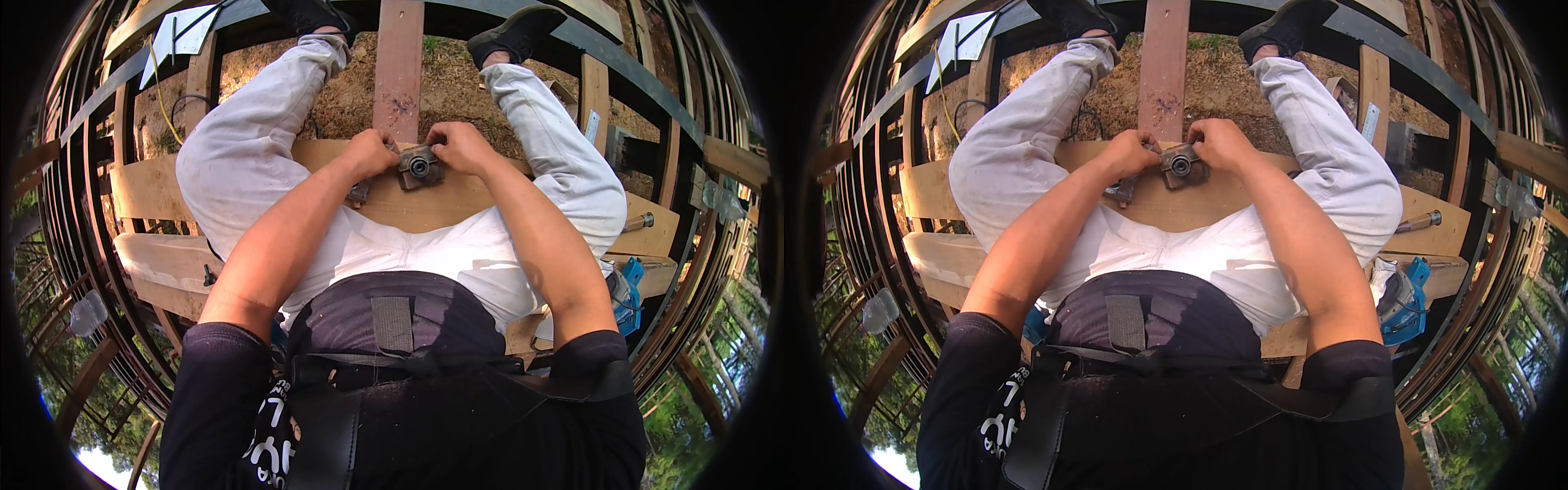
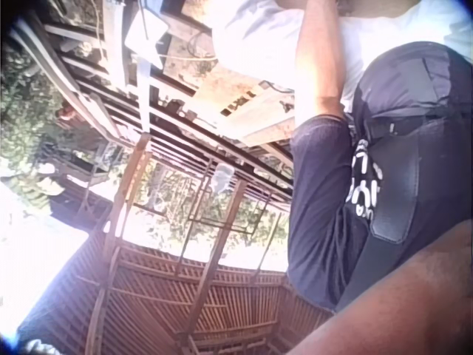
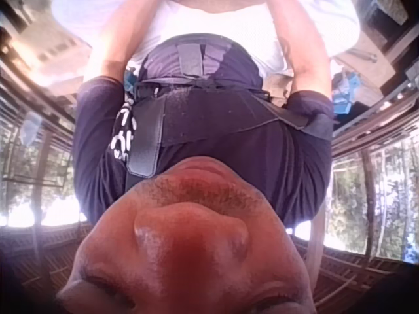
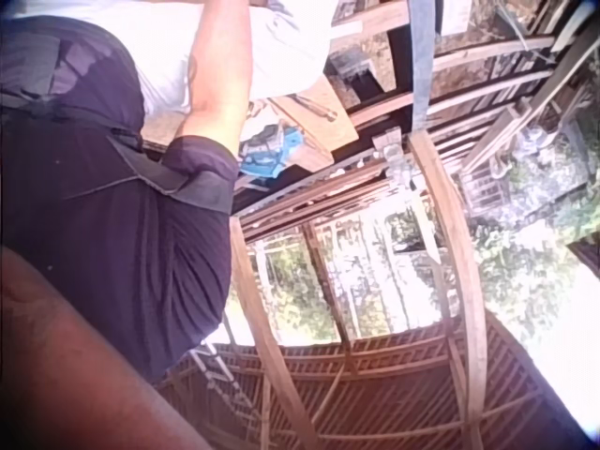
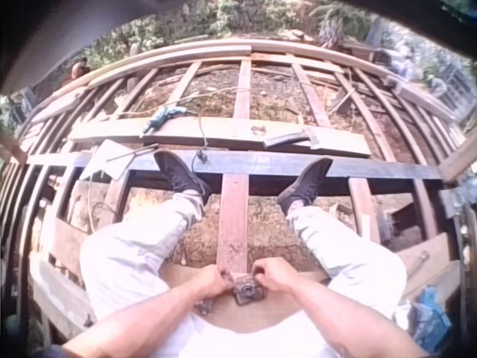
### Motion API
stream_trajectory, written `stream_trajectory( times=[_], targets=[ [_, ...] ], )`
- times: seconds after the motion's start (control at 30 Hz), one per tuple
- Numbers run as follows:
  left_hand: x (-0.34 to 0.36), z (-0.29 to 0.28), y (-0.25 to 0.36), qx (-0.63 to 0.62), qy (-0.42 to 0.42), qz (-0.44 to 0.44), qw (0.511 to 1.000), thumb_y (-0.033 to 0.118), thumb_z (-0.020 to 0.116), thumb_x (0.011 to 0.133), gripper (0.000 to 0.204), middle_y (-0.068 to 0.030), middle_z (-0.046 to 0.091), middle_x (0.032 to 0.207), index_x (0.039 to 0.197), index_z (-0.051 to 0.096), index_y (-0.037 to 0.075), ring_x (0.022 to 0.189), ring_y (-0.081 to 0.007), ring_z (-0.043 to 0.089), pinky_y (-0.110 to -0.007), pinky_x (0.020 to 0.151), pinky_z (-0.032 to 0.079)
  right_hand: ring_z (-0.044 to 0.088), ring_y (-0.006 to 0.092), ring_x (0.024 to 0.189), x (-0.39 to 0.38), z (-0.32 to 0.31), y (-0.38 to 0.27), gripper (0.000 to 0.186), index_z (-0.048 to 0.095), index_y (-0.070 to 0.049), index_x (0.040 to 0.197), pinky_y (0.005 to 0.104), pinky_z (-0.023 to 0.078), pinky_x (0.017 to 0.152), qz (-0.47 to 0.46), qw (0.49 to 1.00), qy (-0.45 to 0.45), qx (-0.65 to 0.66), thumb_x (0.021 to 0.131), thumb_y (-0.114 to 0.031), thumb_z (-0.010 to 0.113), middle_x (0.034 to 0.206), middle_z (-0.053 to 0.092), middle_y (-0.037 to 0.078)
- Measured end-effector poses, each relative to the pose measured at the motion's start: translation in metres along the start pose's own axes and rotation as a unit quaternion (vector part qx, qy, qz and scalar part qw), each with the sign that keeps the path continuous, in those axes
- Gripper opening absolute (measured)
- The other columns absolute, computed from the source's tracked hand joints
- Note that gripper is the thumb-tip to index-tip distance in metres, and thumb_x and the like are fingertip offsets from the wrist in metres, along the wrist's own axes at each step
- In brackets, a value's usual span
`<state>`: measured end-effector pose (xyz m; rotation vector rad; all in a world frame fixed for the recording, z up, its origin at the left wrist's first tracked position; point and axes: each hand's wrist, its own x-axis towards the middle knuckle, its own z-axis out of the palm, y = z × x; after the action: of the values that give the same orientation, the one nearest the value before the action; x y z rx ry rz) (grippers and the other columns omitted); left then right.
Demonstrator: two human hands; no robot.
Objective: The person adjusts a handheld electric wood planer by hand and using a square ruler while sitting on a wooden frame.
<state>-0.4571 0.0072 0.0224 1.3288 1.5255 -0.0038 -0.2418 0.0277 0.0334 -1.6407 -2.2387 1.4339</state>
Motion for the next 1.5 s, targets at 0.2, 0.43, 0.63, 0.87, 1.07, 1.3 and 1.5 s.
stream_trajectory(
  times=[0.2,0.43,0.63,0.87,1.07,1.3,1.5],
  targets=[
    [-0.003,-0.004,0.005,-0.040,-0.027,-0.054,0.997,0.017,0.070,0.067,0.020,-0.0123,0.069,0.080,0.085,0.070,0.008,0.075,-0.0231,0.066,-0.033,0.071,0.051,0.065,0.0284,0.086,0.001,-0.001,0.007,0.033,0.064,-0.005,0.106,0.0377,0.050,0.077,0.016,1.000,-0.021,-0.009,0.074,-0.009,0.066,0.089,0.067,0.014],
    [0.004,0.000,-0.003,-0.027,-0.026,-0.043,0.998,0.016,0.069,0.068,0.019,-0.0126,0.069,0.083,0.086,0.070,0.008,0.077,-0.0240,0.067,-0.033,0.073,0.052,0.062,0.0335,0.095,-0.015,0.003,-0.001,0.074,0.046,-0.010,0.134,0.0409,0.050,0.084,-0.055,0.994,-0.061,-0.065,0.066,-0.008,0.075,0.106,0.061,0.019],
    [0.004,0.000,0.000,-0.014,-0.024,-0.038,0.999,0.018,0.068,0.070,0.020,-0.0133,0.070,0.084,0.087,0.070,0.008,0.081,-0.0246,0.067,-0.033,0.076,0.051,0.059,0.0375,0.102,-0.021,0.011,-0.006,0.083,0.040,-0.014,0.139,0.0425,0.050,0.089,-0.044,0.984,-0.073,-0.156,0.066,-0.010,0.078,0.117,0.052,0.019],
    [0.005,0.003,-0.004,0.001,-0.021,-0.037,0.999,0.022,0.070,0.069,0.028,-0.0163,0.070,0.088,0.092,0.069,0.006,0.086,-0.0278,0.067,-0.035,0.079,0.051,0.059,0.0376,0.102,-0.022,0.009,-0.008,0.081,0.041,-0.015,0.139,0.0428,0.050,0.089,-0.057,0.979,-0.081,-0.176,0.067,-0.010,0.077,0.116,0.052,0.018],
    [-0.002,-0.002,0.005,0.023,-0.033,-0.043,0.998,0.025,0.071,0.068,0.033,-0.0179,0.069,0.091,0.095,0.070,0.005,0.088,-0.0293,0.067,-0.036,0.081,0.051,0.059,0.0355,0.102,-0.018,0.008,0.007,0.074,0.045,-0.014,0.137,0.0418,0.048,0.091,-0.050,0.996,-0.034,-0.072,0.070,-0.016,0.075,0.113,0.056,0.019],
    [0.000,0.002,0.000,0.044,-0.005,-0.013,0.999,0.020,0.071,0.071,0.022,-0.0106,0.067,0.076,0.087,0.069,0.006,0.069,-0.0190,0.064,-0.032,0.066,0.050,0.059,0.0341,0.101,-0.013,0.006,0.009,0.051,0.057,-0.011,0.127,0.0403,0.047,0.091,-0.056,0.995,-0.051,-0.068,0.077,-0.013,0.067,0.105,0.060,0.018],
    [0.001,0.002,-0.003,0.048,-0.004,0.001,0.999,0.020,0.072,0.070,0.024,-0.0124,0.068,0.078,0.088,0.069,0.006,0.072,-0.0216,0.066,-0.033,0.070,0.051,0.059,0.0348,0.100,-0.012,0.008,0.010,0.045,0.059,-0.011,0.125,0.0403,0.047,0.090,-0.071,0.990,-0.043,-0.114,0.080,-0.013,0.063,0.105,0.061,0.018]
  ],
)
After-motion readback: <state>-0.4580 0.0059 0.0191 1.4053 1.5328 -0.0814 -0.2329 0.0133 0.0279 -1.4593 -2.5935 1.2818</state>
